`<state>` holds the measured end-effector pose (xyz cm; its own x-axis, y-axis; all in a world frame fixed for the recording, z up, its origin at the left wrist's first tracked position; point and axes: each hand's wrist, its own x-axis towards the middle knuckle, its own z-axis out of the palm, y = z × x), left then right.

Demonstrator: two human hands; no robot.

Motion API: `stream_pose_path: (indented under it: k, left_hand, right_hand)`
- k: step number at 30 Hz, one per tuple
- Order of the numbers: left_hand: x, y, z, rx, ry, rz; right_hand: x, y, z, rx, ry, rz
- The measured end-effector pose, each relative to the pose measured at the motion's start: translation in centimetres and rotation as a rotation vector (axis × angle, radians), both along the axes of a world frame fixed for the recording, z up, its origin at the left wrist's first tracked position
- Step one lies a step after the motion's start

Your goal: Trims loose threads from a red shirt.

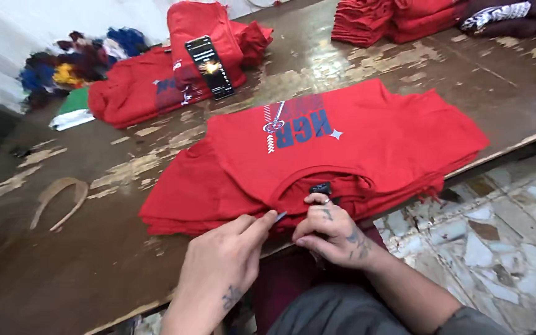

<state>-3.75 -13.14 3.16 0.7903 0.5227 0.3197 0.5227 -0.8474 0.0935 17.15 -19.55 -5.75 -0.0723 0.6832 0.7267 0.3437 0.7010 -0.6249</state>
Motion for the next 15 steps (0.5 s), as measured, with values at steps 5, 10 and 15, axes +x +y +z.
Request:
stream_pose_path:
  k: [5, 10, 15]
  left_hand:
    - [-1.0, 1.1, -1.1, -0.186, -0.243, 0.067]
    - [-2.2, 2.7, -3.2, -0.227, -0.232, 0.272]
    - [-1.6, 2.6, -4.9, -0.247, -0.578, 0.404]
  right_hand:
    - [1.2, -1.5, 1.8, 0.043, -0.072, 0.161]
    - [1.0, 1.4, 3.7, -0.036, -0.282, -0.118]
    - [0.9, 3.4, 2.1, -0.132, -0.244, -0.146]
